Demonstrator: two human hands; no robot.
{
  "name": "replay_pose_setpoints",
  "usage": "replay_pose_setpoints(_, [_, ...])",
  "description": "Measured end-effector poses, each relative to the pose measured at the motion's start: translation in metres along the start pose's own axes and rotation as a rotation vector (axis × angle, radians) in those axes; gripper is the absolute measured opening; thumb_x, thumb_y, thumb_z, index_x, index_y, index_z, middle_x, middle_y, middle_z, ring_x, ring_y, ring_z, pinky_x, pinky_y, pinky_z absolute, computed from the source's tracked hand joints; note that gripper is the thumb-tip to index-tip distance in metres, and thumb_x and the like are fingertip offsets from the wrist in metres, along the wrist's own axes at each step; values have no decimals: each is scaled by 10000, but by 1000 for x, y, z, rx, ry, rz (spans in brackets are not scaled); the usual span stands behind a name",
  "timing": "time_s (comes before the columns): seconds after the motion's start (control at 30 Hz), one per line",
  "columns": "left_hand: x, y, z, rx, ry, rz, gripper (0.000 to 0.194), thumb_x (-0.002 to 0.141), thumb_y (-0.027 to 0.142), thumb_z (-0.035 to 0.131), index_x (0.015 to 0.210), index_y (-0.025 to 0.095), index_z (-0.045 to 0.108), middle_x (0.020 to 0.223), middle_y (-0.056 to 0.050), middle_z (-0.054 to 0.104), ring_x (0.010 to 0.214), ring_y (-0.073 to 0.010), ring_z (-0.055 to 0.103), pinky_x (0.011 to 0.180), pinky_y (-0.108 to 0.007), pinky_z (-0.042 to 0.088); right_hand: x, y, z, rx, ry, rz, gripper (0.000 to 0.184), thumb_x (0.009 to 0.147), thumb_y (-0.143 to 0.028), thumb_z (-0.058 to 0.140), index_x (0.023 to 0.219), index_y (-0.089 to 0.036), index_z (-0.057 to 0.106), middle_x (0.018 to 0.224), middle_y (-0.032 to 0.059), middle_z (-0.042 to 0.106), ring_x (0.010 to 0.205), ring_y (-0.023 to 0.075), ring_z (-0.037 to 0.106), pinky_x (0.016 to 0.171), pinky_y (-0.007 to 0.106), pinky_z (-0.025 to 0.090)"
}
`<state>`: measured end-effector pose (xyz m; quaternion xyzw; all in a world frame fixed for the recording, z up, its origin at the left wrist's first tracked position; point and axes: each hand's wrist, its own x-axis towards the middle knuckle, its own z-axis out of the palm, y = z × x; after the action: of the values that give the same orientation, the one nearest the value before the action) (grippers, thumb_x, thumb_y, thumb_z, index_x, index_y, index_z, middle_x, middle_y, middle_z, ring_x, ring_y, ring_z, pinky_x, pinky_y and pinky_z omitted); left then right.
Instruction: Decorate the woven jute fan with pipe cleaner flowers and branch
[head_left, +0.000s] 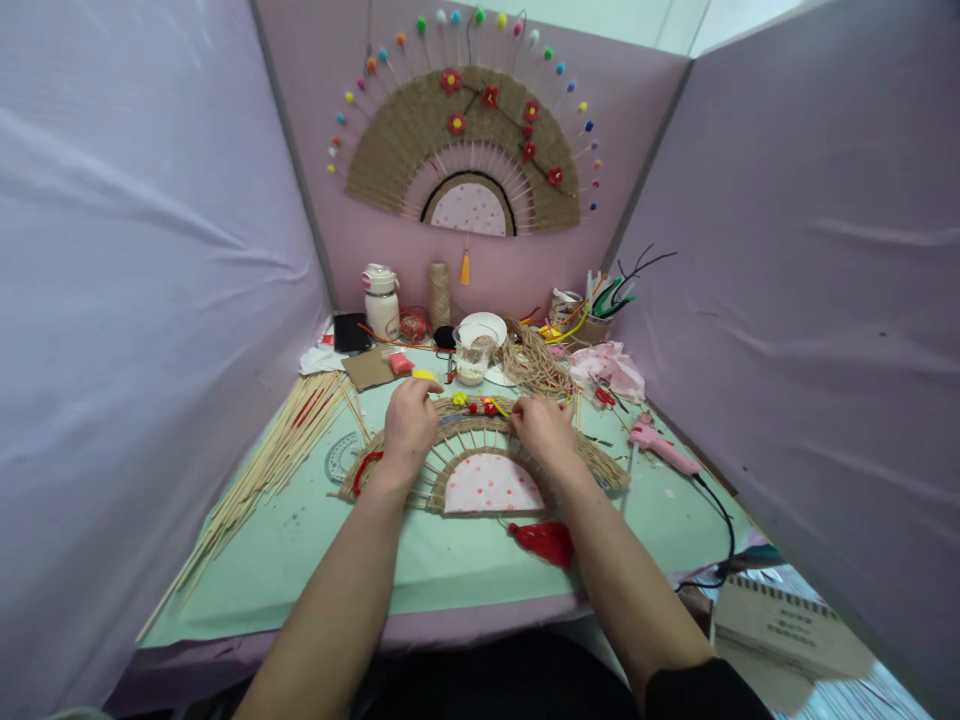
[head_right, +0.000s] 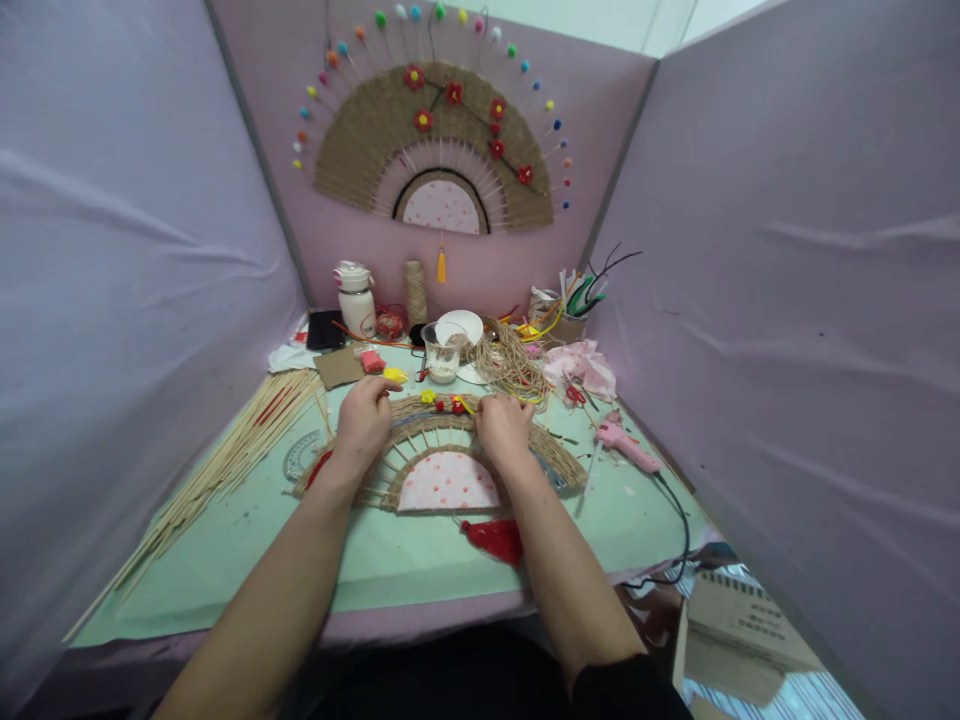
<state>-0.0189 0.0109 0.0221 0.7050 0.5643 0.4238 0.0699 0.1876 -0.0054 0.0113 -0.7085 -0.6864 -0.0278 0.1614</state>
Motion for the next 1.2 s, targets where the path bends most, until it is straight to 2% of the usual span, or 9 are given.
replay_pose_setpoints(0.1, [0,1,-3,-23,60,-11,215,767,94,424,741,189,614,879,-56,647,908,-194,575,869,-315,430,4,-4,6,-43,-2,-4,132,808,-265,584,842,-183,683,962,108,660,949,240,549,785,358,284])
replay_pose_setpoints(0.33, [-2,5,-1,-43,40,-19,161,808,201,493,896,178,625,925,-60,659,887,-192,572,851,-313,424,8,0,19,-60,24,-12,178,811,-182,493,780,-170,668,876,122,659,836,227,573,696,319,336])
replay_pose_setpoints(0.53, [-3,5,2,-98,-18,-70,171,821,214,481,863,183,643,913,-48,675,851,-178,589,795,-285,429,6,9,5,306,194,63,173,812,-214,455,802,-163,620,815,75,649,763,187,561,680,280,375])
replay_pose_setpoints(0.7, [-4,7,8,-38,-330,-112,165,819,228,500,770,207,656,815,-27,689,759,-179,590,677,-274,400,-6,-6,1,715,-5,-69,180,830,-314,486,780,-175,590,685,9,614,617,139,533,588,236,378])
replay_pose_setpoints(0.8, [-4,8,7,53,-407,-114,219,842,221,469,709,203,643,754,-32,675,716,-177,579,641,-273,384,-16,-12,3,622,-88,-133,136,821,-269,505,752,-189,591,705,8,630,633,137,539,603,236,365])
replay_pose_setpoints(0.9, [-5,11,4,46,-332,-116,301,890,315,436,713,198,649,749,-43,670,714,-177,586,662,-285,416,-24,-11,2,432,-139,-165,106,807,-218,523,731,-197,593,743,22,643,670,149,544,620,247,348])
replay_pose_setpoints(1.0, [-9,14,5,-65,-284,73,209,878,293,492,958,206,663,1001,-63,665,938,-187,593,823,-307,450,-28,-6,-2,402,-162,-183,120,831,-224,516,741,-197,591,738,23,634,687,157,543,624,252,345])
replay_pose_setpoints(1.07, [-11,15,8,-127,-395,272,248,875,244,502,1089,210,625,1119,-79,621,1042,-186,559,885,-323,444,-30,-4,-4,455,-183,-193,125,847,-227,510,757,-191,590,735,21,626,701,158,546,632,253,350])
replay_pose_setpoints(1.2, [-14,17,13,-133,-546,396,197,894,212,472,973,177,650,935,-76,644,901,-166,568,790,-298,466,-29,0,-4,564,-249,-196,128,853,-212,518,743,-184,579,722,19,614,709,156,549,637,248,358])
